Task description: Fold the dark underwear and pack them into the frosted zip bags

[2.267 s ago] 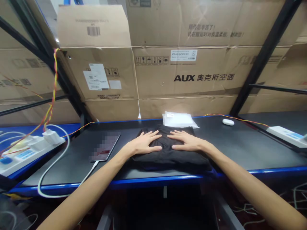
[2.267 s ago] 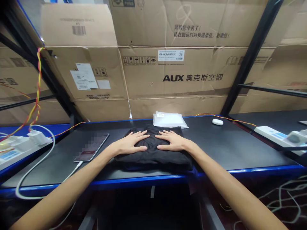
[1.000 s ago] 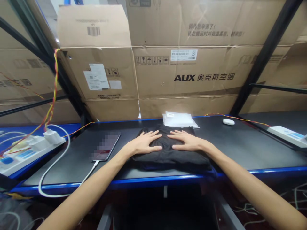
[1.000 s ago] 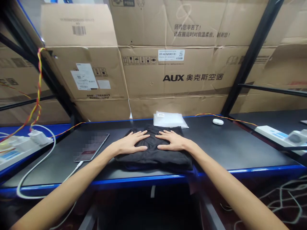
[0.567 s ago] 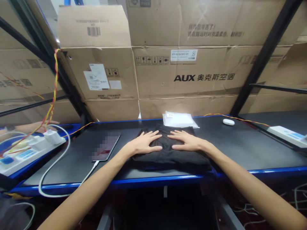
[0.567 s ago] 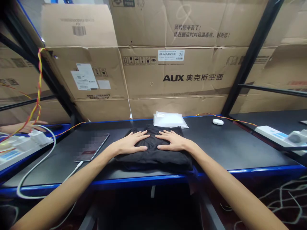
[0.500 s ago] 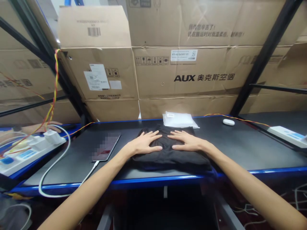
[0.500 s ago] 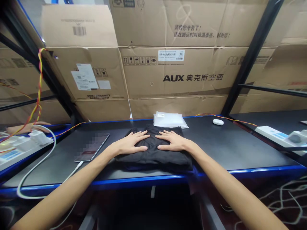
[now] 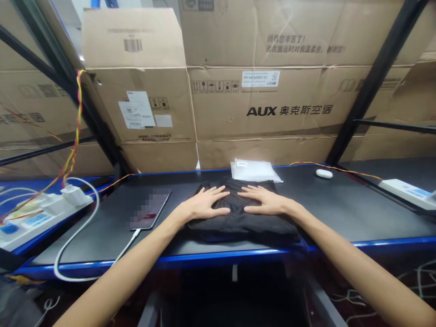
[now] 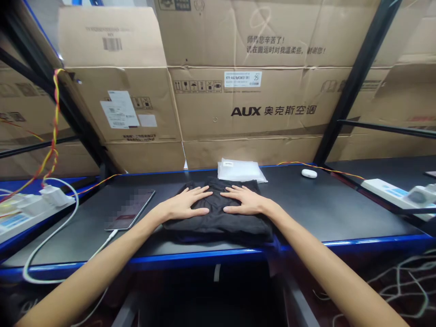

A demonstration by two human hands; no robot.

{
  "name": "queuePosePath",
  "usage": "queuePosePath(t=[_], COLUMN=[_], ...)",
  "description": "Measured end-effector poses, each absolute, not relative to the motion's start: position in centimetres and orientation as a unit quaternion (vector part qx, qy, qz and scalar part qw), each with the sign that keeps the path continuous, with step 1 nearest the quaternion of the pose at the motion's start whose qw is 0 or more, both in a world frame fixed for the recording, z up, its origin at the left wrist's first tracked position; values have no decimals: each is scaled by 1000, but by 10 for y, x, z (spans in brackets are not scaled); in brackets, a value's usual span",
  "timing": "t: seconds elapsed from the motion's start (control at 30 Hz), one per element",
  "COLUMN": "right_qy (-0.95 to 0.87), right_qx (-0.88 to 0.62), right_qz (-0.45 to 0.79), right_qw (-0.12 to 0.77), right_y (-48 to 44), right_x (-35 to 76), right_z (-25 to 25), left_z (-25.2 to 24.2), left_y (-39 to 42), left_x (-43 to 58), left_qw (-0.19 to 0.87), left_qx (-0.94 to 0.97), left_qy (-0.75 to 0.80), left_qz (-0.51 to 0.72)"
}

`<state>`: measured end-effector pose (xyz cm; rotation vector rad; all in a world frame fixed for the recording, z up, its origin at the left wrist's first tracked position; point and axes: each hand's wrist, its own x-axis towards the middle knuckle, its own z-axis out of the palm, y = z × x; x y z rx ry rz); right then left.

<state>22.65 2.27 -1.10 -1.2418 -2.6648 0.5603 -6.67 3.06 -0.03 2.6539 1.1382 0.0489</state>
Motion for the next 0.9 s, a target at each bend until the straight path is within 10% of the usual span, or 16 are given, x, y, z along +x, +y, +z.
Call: queuePosePath(t=[0.9], right_qy=[-887], right_qx=[-410], right_qz=[192], right_qw=[91], right_y=[24], right_x=[227], right_z=[-14], left_z=[0], left_y=[31], left_x=[-67], left_qw=[126], left_qx=[912], left_qy=[390], left_qz=[13])
